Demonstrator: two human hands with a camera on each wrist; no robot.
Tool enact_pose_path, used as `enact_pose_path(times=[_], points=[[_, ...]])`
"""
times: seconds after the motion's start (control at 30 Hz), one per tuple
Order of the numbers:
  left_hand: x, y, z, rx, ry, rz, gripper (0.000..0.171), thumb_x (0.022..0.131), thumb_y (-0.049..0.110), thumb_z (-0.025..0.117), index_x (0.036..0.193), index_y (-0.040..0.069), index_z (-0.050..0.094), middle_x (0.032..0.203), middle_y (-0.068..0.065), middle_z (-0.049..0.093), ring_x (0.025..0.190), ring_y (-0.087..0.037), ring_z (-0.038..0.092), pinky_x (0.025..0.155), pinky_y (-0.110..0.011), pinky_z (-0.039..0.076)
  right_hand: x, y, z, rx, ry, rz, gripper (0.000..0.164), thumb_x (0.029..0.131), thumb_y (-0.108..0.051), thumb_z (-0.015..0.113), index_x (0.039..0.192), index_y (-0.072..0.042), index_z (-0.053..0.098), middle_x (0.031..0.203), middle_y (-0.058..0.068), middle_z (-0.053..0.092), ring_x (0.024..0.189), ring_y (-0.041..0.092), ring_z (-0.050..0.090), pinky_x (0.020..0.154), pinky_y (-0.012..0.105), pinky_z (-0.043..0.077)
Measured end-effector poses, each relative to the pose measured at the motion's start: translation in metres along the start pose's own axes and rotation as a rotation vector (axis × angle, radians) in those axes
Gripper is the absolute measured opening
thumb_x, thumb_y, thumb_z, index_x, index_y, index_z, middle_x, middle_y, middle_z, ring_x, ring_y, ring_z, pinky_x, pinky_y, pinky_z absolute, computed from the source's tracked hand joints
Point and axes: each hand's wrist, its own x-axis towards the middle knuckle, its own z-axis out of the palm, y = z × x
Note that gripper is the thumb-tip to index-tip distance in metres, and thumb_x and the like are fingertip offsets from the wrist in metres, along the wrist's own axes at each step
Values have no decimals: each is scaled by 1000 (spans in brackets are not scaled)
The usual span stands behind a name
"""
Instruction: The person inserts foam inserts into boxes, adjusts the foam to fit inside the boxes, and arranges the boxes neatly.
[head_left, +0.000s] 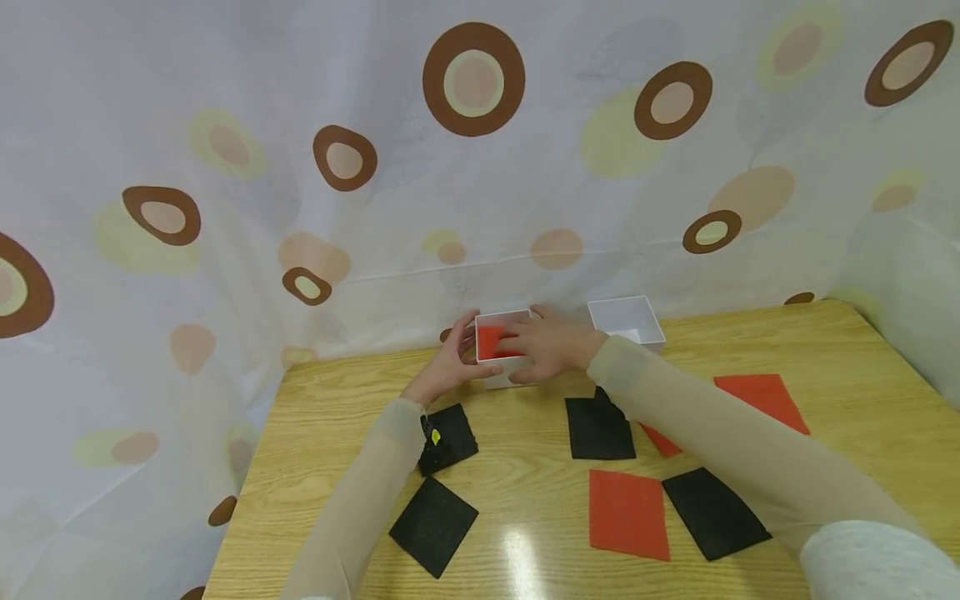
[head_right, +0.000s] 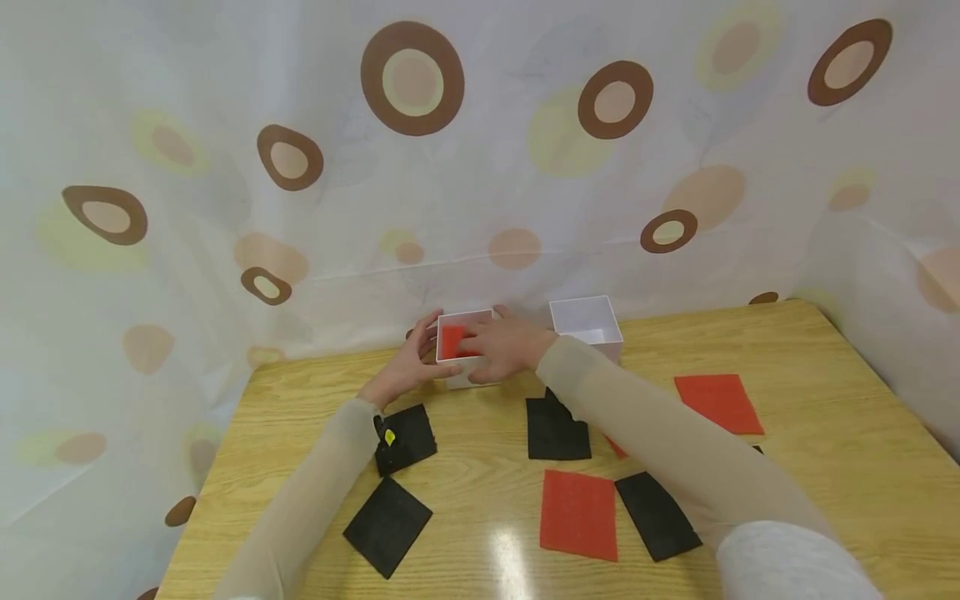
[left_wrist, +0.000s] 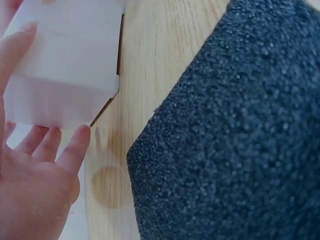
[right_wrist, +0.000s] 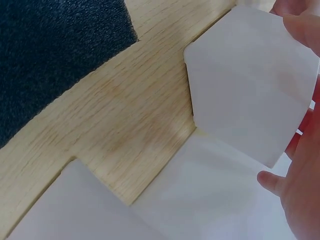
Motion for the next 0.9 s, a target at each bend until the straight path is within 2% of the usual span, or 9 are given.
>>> enact_pose_path(times=[0.23,0.4,0.53,0.67,0.9], points=[[-1,3,1,70,11,-17,104,90,21,85,166,33,16,164,-3,34,153,-24,32,111,-46,47,0,-2,-1,12,-15,13,55,99,-51,61,146,-22,59,153,4,55,146,33,43,121,69,19],[-2,4,0,54,11,-26,109,87,26,87,167,33,14,166,-3,32,155,-22,30,113,-47,45,-2,-3,-4,12,-13,18,57,99,-51,60,149,-22,56,154,3,54,145,30,45,121,67,19],[-1,5,-1,47,-2,-28,110,88,26,87,167,33,11,168,-4,28,156,-23,27,115,-49,43,-7,-2,-10,24,26,-11,57,100,-48,61,150,-20,55,155,4,54,144,29,46,120,67,22],[0,7,1,77,7,-20,107,90,22,85,167,31,12,168,-4,28,156,-24,28,118,-49,39,-17,-2,-17,46,76,-47,55,100,-44,63,147,-15,57,151,7,56,143,29,48,120,65,26],[2,7,2,69,7,-16,104,90,15,84,167,25,15,168,-6,30,154,-26,30,114,-45,45,-44,-2,-22,43,174,-110,48,100,-39,67,138,-11,63,142,10,62,134,31,55,118,59,33]])
